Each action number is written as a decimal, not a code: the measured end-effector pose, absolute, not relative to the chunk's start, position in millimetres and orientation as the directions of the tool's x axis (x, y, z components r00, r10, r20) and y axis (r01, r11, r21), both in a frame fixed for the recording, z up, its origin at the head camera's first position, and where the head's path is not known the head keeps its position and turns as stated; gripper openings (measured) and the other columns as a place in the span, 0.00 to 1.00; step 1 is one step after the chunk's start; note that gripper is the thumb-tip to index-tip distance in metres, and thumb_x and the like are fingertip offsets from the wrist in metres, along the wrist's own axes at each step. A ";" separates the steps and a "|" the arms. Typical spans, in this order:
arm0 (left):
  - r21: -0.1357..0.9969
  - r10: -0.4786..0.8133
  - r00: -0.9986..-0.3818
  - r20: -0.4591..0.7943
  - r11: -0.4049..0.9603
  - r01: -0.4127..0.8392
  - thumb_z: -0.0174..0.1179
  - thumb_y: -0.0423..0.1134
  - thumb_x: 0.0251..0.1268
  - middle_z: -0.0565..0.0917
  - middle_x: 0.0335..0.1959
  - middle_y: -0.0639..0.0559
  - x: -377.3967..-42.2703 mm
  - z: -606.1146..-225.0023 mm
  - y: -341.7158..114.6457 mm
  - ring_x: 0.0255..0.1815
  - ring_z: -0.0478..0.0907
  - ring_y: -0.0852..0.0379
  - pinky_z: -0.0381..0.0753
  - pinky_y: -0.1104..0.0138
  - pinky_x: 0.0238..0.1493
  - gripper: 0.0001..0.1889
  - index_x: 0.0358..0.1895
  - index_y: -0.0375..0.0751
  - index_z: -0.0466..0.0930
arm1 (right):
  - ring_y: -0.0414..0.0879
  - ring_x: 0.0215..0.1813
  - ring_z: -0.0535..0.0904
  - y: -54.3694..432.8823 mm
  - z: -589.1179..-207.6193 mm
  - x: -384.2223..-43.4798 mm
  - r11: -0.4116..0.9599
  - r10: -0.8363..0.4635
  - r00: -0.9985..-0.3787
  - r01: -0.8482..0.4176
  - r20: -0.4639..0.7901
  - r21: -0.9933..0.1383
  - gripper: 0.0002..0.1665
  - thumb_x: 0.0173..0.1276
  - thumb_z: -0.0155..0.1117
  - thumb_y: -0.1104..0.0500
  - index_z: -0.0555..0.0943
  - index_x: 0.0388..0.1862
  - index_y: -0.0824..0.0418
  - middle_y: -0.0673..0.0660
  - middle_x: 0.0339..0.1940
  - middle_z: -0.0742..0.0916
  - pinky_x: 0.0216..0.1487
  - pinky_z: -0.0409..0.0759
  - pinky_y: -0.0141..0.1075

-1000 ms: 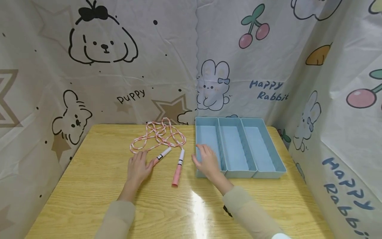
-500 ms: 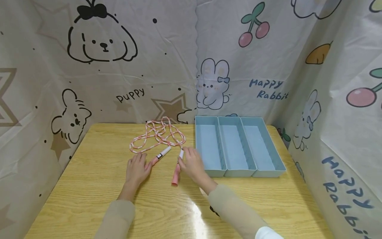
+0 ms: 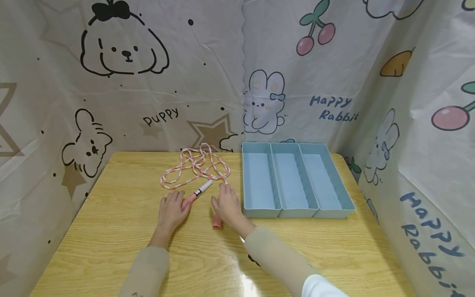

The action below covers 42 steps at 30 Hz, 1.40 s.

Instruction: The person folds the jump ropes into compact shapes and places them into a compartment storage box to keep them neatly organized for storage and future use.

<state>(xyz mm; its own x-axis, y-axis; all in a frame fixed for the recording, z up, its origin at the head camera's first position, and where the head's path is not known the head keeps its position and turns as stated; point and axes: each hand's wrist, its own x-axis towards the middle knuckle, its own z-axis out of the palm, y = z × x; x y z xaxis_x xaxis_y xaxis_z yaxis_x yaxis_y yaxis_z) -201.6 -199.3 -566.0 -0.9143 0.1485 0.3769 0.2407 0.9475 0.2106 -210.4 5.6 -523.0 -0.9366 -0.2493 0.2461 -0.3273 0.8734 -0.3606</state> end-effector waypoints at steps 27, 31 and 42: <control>0.260 0.110 -0.931 0.347 0.943 0.209 0.57 0.47 0.59 0.77 0.38 0.43 -201.7 -577.1 -200.0 0.40 0.71 0.44 0.68 0.51 0.40 0.19 0.47 0.37 0.76 | 0.57 0.44 0.76 -3.2 -555.6 -214.6 0.879 -0.023 -0.997 -0.053 0.070 -0.474 0.34 0.65 0.56 0.52 0.61 0.61 0.74 0.66 0.47 0.76 0.42 0.78 0.44; 0.270 0.107 -0.928 0.356 0.939 0.212 0.58 0.47 0.58 0.77 0.37 0.43 -201.9 -578.4 -200.0 0.39 0.72 0.44 0.68 0.52 0.39 0.18 0.46 0.38 0.77 | 0.57 0.45 0.77 -2.6 -557.0 -216.1 0.843 0.005 -0.998 -0.026 0.056 -0.537 0.32 0.65 0.56 0.53 0.64 0.59 0.74 0.66 0.45 0.77 0.44 0.77 0.46; 0.295 0.105 -0.938 0.331 0.933 0.208 0.58 0.46 0.60 0.77 0.35 0.44 -201.3 -580.0 -198.0 0.38 0.71 0.46 0.67 0.53 0.38 0.16 0.44 0.37 0.77 | 0.54 0.36 0.78 0.3 -559.0 -218.6 0.759 0.027 -0.998 -0.019 0.061 -0.650 0.24 0.61 0.60 0.58 0.70 0.51 0.72 0.63 0.36 0.78 0.36 0.78 0.45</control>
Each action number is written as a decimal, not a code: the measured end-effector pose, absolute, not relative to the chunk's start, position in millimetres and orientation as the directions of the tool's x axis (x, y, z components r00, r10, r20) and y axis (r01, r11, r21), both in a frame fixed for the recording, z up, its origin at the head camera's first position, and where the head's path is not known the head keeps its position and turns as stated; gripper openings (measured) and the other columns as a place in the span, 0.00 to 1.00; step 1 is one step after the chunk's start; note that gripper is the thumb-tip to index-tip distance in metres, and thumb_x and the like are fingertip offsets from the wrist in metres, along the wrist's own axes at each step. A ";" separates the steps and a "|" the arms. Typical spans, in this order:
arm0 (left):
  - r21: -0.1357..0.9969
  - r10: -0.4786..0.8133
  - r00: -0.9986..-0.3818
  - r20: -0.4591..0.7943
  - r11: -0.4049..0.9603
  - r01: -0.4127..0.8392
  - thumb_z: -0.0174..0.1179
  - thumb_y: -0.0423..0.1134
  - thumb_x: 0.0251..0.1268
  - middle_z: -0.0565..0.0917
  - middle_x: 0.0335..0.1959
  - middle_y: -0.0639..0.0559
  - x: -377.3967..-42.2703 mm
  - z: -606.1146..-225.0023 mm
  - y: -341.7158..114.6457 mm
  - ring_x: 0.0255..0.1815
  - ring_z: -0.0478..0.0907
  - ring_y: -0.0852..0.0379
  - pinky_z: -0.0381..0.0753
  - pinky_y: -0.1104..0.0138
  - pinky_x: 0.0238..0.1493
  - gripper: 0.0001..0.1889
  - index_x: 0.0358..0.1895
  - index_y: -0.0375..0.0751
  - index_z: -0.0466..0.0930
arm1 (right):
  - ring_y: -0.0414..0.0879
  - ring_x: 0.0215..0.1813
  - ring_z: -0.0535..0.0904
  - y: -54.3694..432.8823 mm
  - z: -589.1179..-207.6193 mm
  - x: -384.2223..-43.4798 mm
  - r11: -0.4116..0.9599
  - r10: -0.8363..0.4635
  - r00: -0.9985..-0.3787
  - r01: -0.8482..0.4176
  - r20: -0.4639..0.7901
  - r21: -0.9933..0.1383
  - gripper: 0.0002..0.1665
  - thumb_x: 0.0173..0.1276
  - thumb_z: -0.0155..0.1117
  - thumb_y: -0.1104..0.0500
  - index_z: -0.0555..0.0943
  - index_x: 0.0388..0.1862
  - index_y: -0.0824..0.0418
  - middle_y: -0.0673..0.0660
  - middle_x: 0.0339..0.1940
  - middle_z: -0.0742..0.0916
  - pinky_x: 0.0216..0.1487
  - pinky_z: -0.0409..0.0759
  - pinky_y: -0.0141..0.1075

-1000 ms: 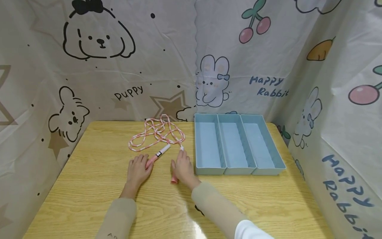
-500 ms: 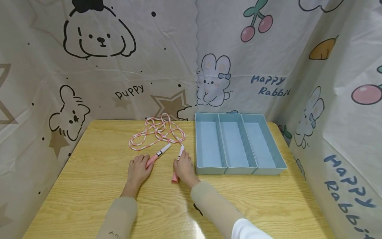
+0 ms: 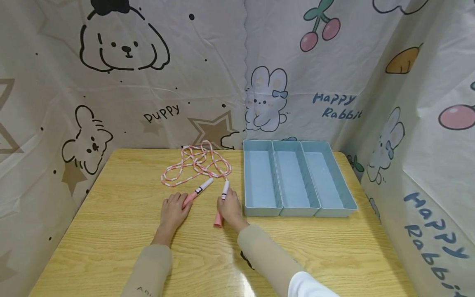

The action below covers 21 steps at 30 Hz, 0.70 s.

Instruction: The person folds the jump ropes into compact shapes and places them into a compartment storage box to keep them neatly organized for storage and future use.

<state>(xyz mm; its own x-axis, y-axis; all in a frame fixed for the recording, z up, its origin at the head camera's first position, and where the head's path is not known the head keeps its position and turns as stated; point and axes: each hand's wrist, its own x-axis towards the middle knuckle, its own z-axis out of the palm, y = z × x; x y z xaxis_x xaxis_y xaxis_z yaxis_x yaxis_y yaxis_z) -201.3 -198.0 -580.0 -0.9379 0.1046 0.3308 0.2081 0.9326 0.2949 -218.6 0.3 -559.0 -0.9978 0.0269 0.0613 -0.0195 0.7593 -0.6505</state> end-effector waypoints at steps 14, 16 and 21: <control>0.290 0.113 -0.929 0.354 0.931 0.223 0.58 0.45 0.60 0.77 0.34 0.45 -200.1 -580.7 -197.3 0.38 0.71 0.46 0.67 0.54 0.38 0.15 0.44 0.36 0.78 | 0.55 0.40 0.78 0.3 -562.4 -220.6 0.725 0.044 -0.998 0.006 0.037 -0.689 0.25 0.61 0.57 0.61 0.69 0.55 0.73 0.65 0.41 0.79 0.42 0.78 0.44; 0.291 0.114 -0.926 0.359 0.929 0.227 0.58 0.45 0.60 0.77 0.34 0.45 -199.8 -580.7 -197.4 0.37 0.71 0.46 0.67 0.54 0.38 0.16 0.44 0.36 0.78 | 0.55 0.40 0.78 0.0 -562.0 -220.4 0.721 0.048 -0.998 0.013 0.031 -0.693 0.25 0.61 0.57 0.61 0.69 0.55 0.73 0.65 0.41 0.79 0.43 0.78 0.44; 0.283 0.122 -0.917 0.380 0.928 0.241 0.59 0.45 0.60 0.77 0.33 0.45 -198.5 -581.0 -197.5 0.37 0.71 0.46 0.68 0.54 0.37 0.16 0.44 0.36 0.78 | 0.54 0.39 0.78 1.0 -561.6 -220.2 0.707 0.048 -0.998 0.010 0.033 -0.707 0.25 0.61 0.57 0.61 0.69 0.55 0.73 0.65 0.40 0.79 0.42 0.77 0.44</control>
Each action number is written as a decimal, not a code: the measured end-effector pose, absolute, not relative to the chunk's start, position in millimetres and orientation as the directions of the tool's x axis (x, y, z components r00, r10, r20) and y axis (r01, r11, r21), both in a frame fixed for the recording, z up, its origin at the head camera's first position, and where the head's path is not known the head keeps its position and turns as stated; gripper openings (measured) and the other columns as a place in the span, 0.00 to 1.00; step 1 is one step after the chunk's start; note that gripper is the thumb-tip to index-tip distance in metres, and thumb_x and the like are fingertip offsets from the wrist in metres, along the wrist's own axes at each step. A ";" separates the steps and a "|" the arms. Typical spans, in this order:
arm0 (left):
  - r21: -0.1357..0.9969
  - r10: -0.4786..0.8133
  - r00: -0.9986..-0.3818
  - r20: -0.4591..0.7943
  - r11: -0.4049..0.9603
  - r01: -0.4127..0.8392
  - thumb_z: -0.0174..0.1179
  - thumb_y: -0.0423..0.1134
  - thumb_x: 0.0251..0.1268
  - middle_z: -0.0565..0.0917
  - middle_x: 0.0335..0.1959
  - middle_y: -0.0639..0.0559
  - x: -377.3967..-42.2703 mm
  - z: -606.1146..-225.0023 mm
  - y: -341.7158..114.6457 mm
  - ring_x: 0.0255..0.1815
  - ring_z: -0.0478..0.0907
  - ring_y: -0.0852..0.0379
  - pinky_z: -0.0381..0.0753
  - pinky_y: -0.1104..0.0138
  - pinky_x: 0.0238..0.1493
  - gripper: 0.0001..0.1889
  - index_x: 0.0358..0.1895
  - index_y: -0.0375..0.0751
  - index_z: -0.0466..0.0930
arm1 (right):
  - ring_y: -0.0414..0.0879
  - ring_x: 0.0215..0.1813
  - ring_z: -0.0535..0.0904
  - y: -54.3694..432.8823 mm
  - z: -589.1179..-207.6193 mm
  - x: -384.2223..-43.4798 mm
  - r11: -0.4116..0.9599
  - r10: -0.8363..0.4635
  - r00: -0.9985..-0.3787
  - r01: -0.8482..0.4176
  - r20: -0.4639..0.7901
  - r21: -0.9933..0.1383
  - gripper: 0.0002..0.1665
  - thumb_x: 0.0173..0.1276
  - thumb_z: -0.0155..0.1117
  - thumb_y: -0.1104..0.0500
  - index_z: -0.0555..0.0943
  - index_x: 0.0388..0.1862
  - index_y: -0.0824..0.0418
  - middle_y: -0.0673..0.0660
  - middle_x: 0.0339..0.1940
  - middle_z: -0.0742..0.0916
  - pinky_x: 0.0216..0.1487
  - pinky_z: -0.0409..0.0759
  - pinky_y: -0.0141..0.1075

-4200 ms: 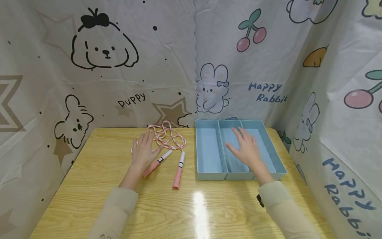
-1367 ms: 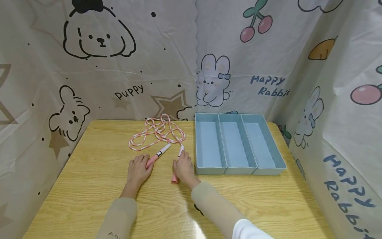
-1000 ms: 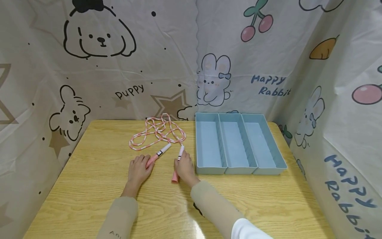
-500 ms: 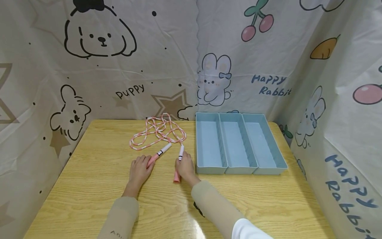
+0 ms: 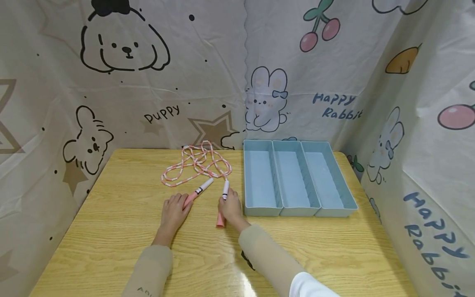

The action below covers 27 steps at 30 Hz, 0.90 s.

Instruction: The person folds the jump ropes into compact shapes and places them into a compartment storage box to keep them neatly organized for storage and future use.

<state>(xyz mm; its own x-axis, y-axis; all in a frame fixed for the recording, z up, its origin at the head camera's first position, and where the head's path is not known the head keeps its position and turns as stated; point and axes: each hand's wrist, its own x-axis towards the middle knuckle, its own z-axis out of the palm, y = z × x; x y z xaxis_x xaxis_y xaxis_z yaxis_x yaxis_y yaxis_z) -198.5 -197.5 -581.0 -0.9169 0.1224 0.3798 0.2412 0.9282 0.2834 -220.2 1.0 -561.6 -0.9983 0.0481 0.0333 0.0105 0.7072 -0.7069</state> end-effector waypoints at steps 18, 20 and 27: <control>0.402 0.033 -0.895 0.445 0.886 0.233 0.59 0.40 0.60 0.78 0.34 0.42 -195.7 -576.7 -189.5 0.38 0.73 0.45 0.69 0.54 0.36 0.15 0.43 0.31 0.77 | 0.49 0.35 0.74 6.9 -560.1 -219.3 0.582 0.047 -0.995 -0.045 0.088 -0.812 0.27 0.59 0.57 0.63 0.71 0.57 0.71 0.60 0.33 0.79 0.37 0.76 0.41; 0.438 0.015 -0.896 0.443 0.869 0.231 0.59 0.39 0.60 0.78 0.34 0.41 -195.5 -575.0 -187.0 0.38 0.73 0.44 0.68 0.54 0.36 0.14 0.43 0.31 0.76 | 0.45 0.29 0.71 6.8 -558.9 -219.9 0.562 0.042 -0.995 -0.051 0.091 -0.825 0.26 0.59 0.57 0.64 0.71 0.57 0.71 0.56 0.27 0.76 0.31 0.73 0.37; 0.554 -0.022 -0.889 0.458 0.789 0.266 0.58 0.36 0.61 0.76 0.33 0.38 -196.5 -570.4 -179.2 0.37 0.72 0.41 0.69 0.53 0.38 0.15 0.45 0.26 0.74 | 0.36 0.20 0.65 4.3 -553.5 -222.1 0.456 0.033 -0.995 -0.066 0.091 -0.888 0.25 0.59 0.58 0.66 0.71 0.56 0.71 0.50 0.20 0.73 0.20 0.67 0.28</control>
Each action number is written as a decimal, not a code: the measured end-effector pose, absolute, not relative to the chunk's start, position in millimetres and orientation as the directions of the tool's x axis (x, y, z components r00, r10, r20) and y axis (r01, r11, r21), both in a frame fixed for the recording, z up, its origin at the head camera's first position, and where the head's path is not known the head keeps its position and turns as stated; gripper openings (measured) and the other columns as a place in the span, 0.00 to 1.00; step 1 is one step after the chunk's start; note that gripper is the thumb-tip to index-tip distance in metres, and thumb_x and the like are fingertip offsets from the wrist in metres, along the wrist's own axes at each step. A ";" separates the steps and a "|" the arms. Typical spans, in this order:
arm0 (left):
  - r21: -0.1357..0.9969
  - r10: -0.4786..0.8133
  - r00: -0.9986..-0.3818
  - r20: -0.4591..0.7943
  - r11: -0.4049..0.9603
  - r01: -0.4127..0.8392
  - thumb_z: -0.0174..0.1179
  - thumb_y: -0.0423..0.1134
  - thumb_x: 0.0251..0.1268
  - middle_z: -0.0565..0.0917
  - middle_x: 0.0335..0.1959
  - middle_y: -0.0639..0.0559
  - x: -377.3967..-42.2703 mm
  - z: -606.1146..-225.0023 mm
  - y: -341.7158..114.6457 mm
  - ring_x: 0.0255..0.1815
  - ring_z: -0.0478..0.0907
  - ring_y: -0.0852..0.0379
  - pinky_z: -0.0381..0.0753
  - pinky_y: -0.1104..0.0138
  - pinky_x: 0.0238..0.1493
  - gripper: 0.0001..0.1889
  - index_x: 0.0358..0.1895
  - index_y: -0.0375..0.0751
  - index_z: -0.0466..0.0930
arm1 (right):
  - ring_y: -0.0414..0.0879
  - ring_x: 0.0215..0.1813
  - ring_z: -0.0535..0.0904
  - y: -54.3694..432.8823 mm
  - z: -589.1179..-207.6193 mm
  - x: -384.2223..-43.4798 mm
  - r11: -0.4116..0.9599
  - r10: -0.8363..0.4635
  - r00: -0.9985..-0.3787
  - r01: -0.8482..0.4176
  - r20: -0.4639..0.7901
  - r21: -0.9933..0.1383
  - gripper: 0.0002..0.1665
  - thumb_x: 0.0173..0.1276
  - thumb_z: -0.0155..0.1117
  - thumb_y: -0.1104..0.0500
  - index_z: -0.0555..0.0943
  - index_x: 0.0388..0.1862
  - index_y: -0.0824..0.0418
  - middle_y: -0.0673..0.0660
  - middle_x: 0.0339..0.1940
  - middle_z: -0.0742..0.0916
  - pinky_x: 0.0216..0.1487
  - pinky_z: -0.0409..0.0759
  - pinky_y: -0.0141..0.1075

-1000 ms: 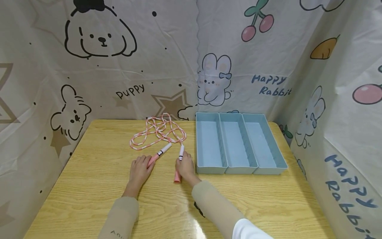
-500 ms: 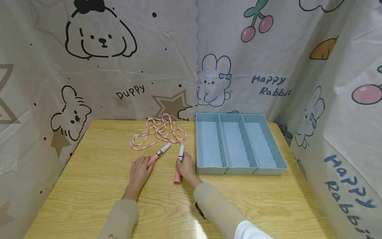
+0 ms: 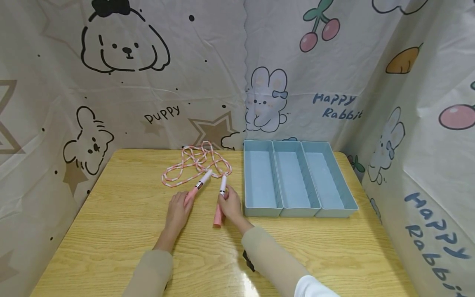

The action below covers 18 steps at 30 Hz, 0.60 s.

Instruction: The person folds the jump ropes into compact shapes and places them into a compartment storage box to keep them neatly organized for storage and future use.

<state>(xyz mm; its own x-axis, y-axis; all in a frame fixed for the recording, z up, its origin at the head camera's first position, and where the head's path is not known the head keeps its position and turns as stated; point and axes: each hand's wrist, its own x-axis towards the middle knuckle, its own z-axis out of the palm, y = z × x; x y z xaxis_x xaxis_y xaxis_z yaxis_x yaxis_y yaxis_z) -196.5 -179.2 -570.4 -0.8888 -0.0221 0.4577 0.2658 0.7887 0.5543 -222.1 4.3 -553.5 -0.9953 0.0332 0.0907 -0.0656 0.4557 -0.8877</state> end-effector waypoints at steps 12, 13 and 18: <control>0.752 -0.129 -0.908 0.398 0.613 0.242 0.56 0.33 0.62 0.77 0.39 0.34 -194.1 -559.3 -162.4 0.40 0.74 0.40 0.73 0.51 0.43 0.13 0.45 0.25 0.74 | 0.38 0.26 0.72 -3.2 -537.4 -223.3 0.248 -0.037 -0.999 0.027 -0.037 -0.968 0.28 0.63 0.56 0.65 0.65 0.62 0.68 0.58 0.32 0.76 0.22 0.72 0.27; 0.766 -0.136 -0.911 0.390 0.596 0.239 0.56 0.33 0.63 0.77 0.39 0.33 -193.6 -558.5 -161.0 0.40 0.75 0.40 0.73 0.51 0.43 0.13 0.45 0.25 0.73 | 0.38 0.25 0.72 -3.8 -537.0 -223.6 0.234 -0.046 -0.998 0.031 -0.043 -0.972 0.28 0.63 0.56 0.65 0.65 0.62 0.68 0.58 0.33 0.76 0.22 0.73 0.27; 0.827 -0.174 -0.923 0.343 0.522 0.209 0.55 0.35 0.64 0.79 0.36 0.33 -190.7 -553.8 -153.3 0.37 0.76 0.41 0.75 0.51 0.40 0.14 0.45 0.25 0.74 | 0.36 0.25 0.73 -7.3 -532.5 -224.2 0.166 -0.072 -0.995 0.053 -0.066 -0.985 0.28 0.65 0.55 0.65 0.63 0.64 0.66 0.58 0.35 0.76 0.23 0.75 0.27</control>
<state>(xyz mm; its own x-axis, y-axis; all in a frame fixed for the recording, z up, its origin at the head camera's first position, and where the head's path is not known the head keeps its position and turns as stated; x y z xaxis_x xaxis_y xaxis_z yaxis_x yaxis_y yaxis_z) -190.7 -153.3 -553.8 -0.9232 -0.1737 0.3429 0.2091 0.5216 0.8272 -224.2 -7.3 -532.5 -0.9952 -0.0718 -0.0659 0.0532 0.1662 -0.9847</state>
